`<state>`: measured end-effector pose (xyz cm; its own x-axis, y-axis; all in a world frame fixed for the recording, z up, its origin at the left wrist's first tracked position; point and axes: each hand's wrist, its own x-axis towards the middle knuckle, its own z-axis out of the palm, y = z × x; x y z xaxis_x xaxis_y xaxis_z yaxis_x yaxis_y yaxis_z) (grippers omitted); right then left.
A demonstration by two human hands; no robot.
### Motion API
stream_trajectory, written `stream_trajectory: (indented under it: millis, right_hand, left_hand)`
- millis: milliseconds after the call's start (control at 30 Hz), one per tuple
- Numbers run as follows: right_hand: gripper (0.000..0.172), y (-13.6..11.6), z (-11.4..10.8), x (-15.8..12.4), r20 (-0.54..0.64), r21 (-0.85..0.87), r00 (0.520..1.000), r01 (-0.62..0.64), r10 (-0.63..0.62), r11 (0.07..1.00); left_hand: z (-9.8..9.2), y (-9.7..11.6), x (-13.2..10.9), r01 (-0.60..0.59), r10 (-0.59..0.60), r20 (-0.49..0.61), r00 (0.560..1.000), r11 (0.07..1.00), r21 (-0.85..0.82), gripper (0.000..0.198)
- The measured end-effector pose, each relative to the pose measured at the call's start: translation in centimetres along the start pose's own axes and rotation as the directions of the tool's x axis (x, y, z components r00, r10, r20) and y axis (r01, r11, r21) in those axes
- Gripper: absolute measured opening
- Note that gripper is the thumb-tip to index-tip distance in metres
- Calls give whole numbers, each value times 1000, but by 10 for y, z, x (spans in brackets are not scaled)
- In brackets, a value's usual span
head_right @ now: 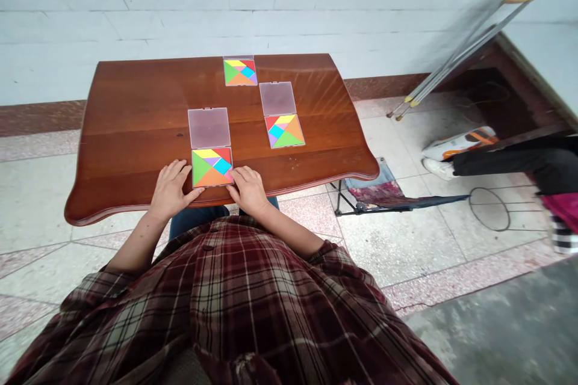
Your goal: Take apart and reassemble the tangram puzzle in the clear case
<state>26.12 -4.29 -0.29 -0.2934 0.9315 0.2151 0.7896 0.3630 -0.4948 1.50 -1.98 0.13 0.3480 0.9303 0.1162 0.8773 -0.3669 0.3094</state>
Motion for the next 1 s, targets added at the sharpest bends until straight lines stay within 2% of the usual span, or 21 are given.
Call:
stream_trajectory:
  millis: [133, 300, 567, 667, 867, 1000]
  right_hand:
    - [48, 0, -4, 18, 24, -38, 999, 32, -31, 999]
    - [59, 0, 4, 33, 97, -126, 994, 69, -57, 990]
    - [62, 7, 7, 29, 60, -139, 996, 72, -64, 988]
    - [57, 11, 5, 27, 39, -144, 998, 62, -57, 988]
    - [57, 13, 6, 26, 78, -158, 996, 54, -42, 986]
    - [55, 13, 9, 25, 63, -150, 997, 53, -44, 987]
  left_hand:
    - [0, 1, -1, -10, 10, -22, 1000, 1000, -1, 71]
    - [2, 1, -2, -20, 20, -29, 999, 1000, 6, 69]
    - [1, 2, -2, -22, 22, -34, 999, 1000, 4, 69]
    - [1, 2, -2, -16, 16, -29, 999, 1000, -10, 69]
    - [1, 3, -3, -11, 10, -26, 1000, 1000, -23, 70]
    - [1, 3, -3, -11, 11, -26, 1000, 1000, -13, 70]
